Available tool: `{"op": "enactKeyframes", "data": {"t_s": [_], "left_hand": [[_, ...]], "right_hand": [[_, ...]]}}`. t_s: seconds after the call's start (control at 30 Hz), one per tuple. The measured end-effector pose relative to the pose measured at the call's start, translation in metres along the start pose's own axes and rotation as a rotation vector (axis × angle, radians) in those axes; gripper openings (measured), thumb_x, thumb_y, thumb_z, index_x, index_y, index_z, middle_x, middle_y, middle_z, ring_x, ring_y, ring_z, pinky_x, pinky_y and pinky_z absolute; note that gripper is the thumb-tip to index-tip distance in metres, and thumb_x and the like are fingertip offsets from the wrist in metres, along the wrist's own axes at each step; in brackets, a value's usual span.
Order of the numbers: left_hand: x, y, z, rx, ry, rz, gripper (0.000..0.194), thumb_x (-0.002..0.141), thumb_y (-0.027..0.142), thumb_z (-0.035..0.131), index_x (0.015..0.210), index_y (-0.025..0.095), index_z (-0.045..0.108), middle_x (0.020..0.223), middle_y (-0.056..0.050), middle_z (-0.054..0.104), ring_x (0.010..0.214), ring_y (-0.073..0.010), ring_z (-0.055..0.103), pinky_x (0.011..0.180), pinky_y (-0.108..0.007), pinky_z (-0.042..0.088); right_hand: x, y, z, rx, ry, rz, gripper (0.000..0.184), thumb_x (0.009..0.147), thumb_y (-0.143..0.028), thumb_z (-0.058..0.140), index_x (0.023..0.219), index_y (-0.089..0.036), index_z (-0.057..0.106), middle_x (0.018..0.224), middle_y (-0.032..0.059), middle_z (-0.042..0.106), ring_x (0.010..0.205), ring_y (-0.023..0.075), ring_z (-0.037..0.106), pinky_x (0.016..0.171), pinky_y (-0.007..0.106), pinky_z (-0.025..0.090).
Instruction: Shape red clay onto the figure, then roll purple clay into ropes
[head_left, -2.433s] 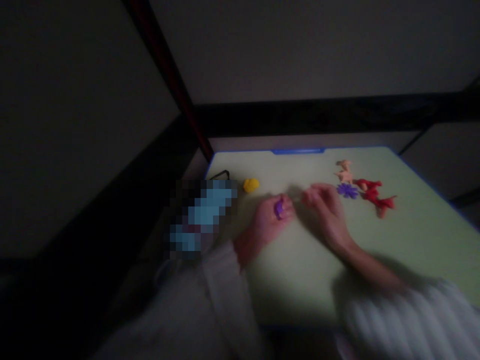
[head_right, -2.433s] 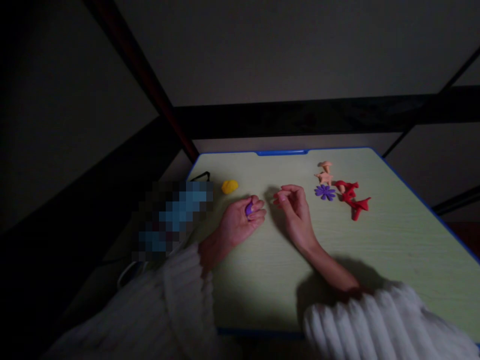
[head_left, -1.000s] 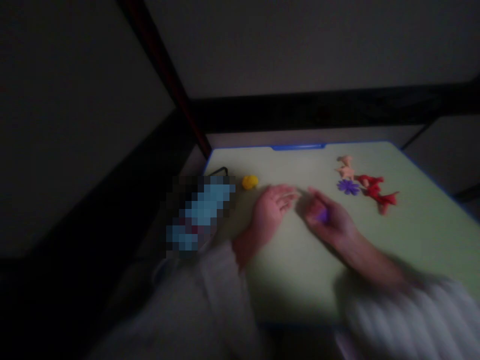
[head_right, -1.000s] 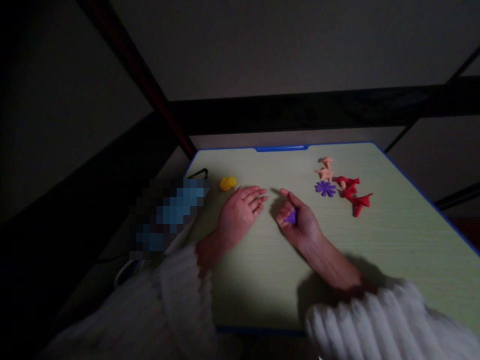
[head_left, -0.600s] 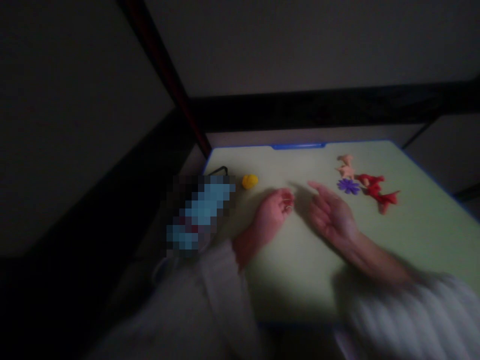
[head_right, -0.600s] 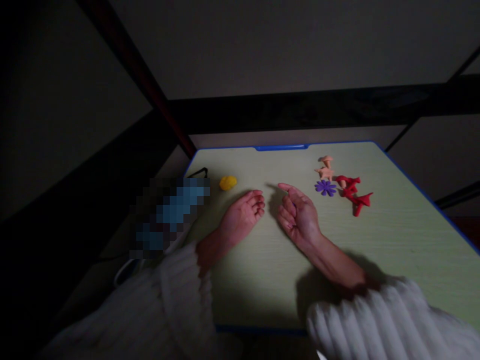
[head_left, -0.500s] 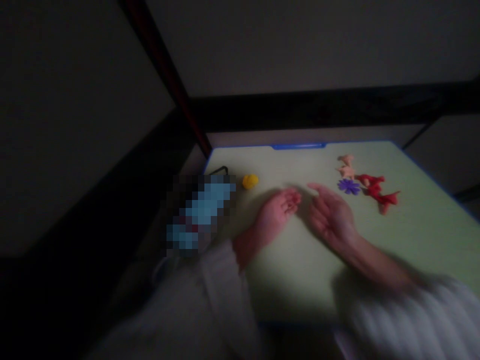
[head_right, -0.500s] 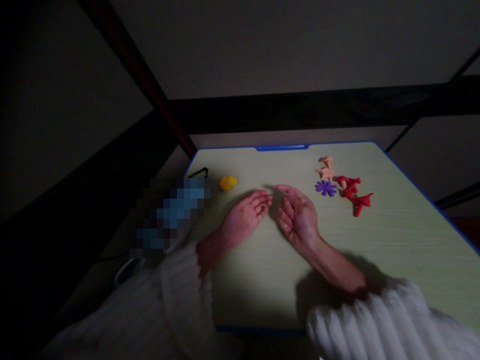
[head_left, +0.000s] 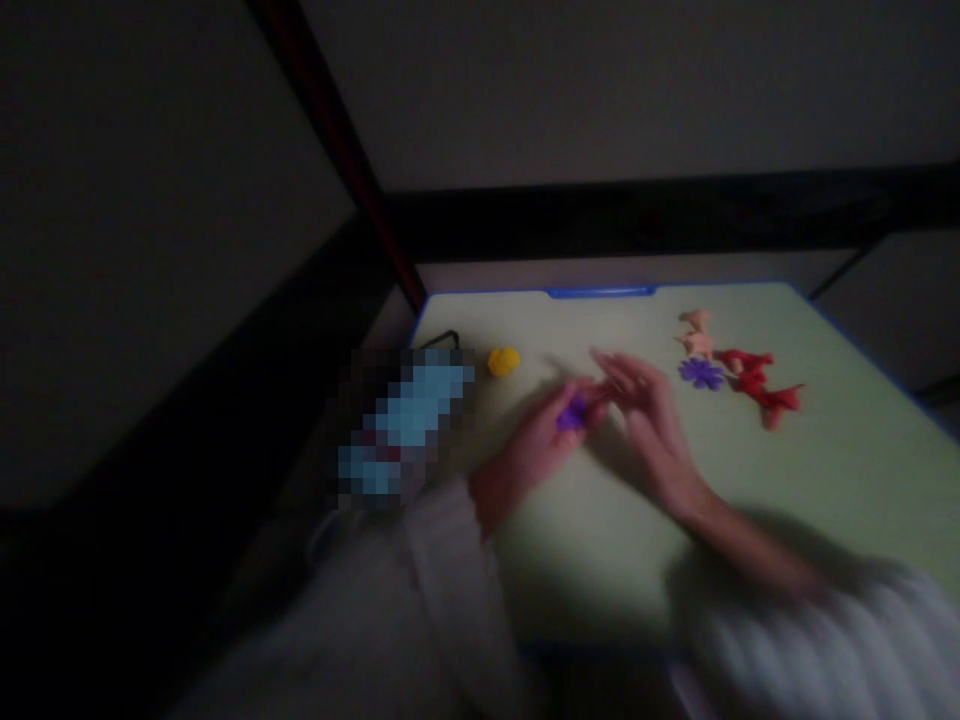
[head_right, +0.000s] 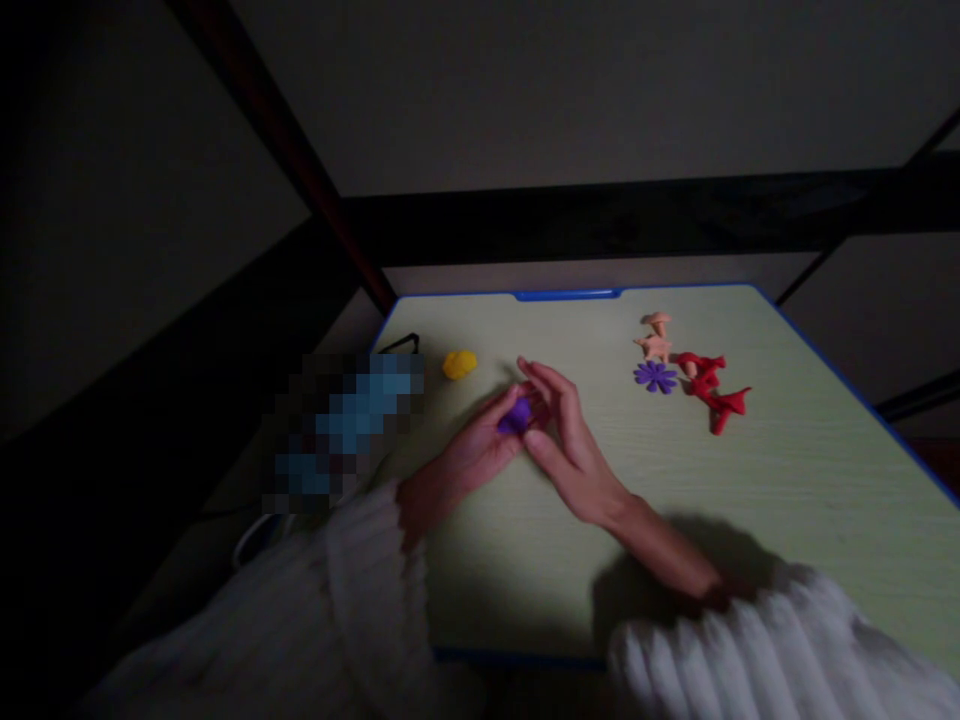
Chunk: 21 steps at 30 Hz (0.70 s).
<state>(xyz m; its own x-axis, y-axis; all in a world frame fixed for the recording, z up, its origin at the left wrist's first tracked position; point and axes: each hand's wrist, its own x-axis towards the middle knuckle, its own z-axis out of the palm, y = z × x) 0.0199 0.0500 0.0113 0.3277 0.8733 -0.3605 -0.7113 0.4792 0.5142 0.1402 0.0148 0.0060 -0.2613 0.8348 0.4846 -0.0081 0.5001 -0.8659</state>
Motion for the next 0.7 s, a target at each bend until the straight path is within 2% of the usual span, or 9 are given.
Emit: {"op": "enactKeyframes", "data": {"t_s": [0.07,0.13,0.23,0.3,0.37,0.43,0.6,0.7], "left_hand": [[0.001,0.004,-0.001,-0.026,0.012,-0.017,0.027,0.091,0.01,0.037,0.08,0.013,0.061,0.077,-0.005,0.064,0.074,-0.0097,0.063,0.07,-0.019,0.049],[0.001,0.008,-0.002,-0.036,0.024,-0.041,0.028,0.092,0.013,0.038,0.073,0.013,0.058,0.065,-0.001,0.059,0.056,-0.0061,0.057,0.054,-0.014,0.046],[-0.003,0.013,-0.004,-0.052,-0.016,-0.104,0.048,0.095,0.033,0.035,0.054,0.013,0.05,0.047,0.003,0.043,0.034,-0.0032,0.037,0.034,-0.013,0.028],[-0.006,0.016,-0.004,-0.061,-0.045,-0.123,0.061,0.095,0.044,0.027,0.043,0.014,0.041,0.04,0.003,0.034,0.029,-0.0031,0.027,0.03,-0.015,0.018],[-0.008,0.017,-0.002,-0.063,-0.045,-0.096,0.066,0.095,0.046,0.023,0.038,0.015,0.033,0.036,0.003,0.029,0.028,-0.0037,0.025,0.031,-0.016,0.018],[-0.01,0.018,0.001,-0.053,-0.031,-0.057,0.065,0.095,0.045,0.026,0.037,0.016,0.027,0.034,0.004,0.026,0.028,-0.0043,0.025,0.032,-0.017,0.019],[-0.013,0.017,0.007,0.022,-0.023,-0.039,0.06,0.096,0.033,0.028,0.039,0.017,0.024,0.033,0.005,0.023,0.028,-0.005,0.022,0.033,-0.018,0.019],[-0.009,0.014,0.003,0.087,-0.03,-0.01,0.059,0.096,0.037,0.027,0.04,0.017,0.028,0.035,0.004,0.024,0.029,-0.0055,0.023,0.035,-0.018,0.023]], "right_hand": [[0.005,-0.001,-0.003,0.085,0.229,0.005,0.035,0.09,-0.038,0.048,0.125,-0.032,0.045,0.137,0.0043,0.046,0.128,0.0196,0.041,0.104,0.04,0.034],[0.009,0.001,-0.007,0.146,0.411,0.067,0.023,0.088,-0.034,0.054,0.11,-0.029,0.055,0.119,0.003,0.059,0.113,0.0175,0.053,0.092,0.035,0.043],[0.014,0.006,-0.011,0.235,0.531,0.235,0.011,0.083,-0.031,0.06,0.093,-0.025,0.059,0.091,-0.0003,0.066,0.085,0.0131,0.061,0.07,0.026,0.047],[0.015,0.008,-0.012,0.281,0.544,0.325,0.007,0.082,-0.028,0.061,0.086,-0.023,0.06,0.078,-0.0021,0.065,0.071,0.0108,0.059,0.063,0.023,0.045],[0.016,0.007,-0.012,0.303,0.532,0.37,0.006,0.081,-0.027,0.061,0.082,-0.022,0.06,0.07,-0.003,0.063,0.064,0.0095,0.057,0.059,0.022,0.043],[0.016,0.006,-0.011,0.307,0.516,0.387,0.006,0.08,-0.027,0.062,0.081,-0.021,0.06,0.066,-0.0035,0.062,0.059,0.0088,0.055,0.057,0.021,0.042],[0.016,0.008,-0.008,0.34,0.48,0.432,0.007,0.079,-0.023,0.062,0.073,-0.019,0.061,0.056,-0.0043,0.059,0.052,0.008,0.051,0.052,0.02,0.04],[0.015,0.012,-0.009,0.411,0.447,0.51,0.01,0.08,-0.026,0.06,0.073,-0.019,0.061,0.061,-0.0027,0.063,0.055,0.0082,0.056,0.053,0.02,0.044]]}}
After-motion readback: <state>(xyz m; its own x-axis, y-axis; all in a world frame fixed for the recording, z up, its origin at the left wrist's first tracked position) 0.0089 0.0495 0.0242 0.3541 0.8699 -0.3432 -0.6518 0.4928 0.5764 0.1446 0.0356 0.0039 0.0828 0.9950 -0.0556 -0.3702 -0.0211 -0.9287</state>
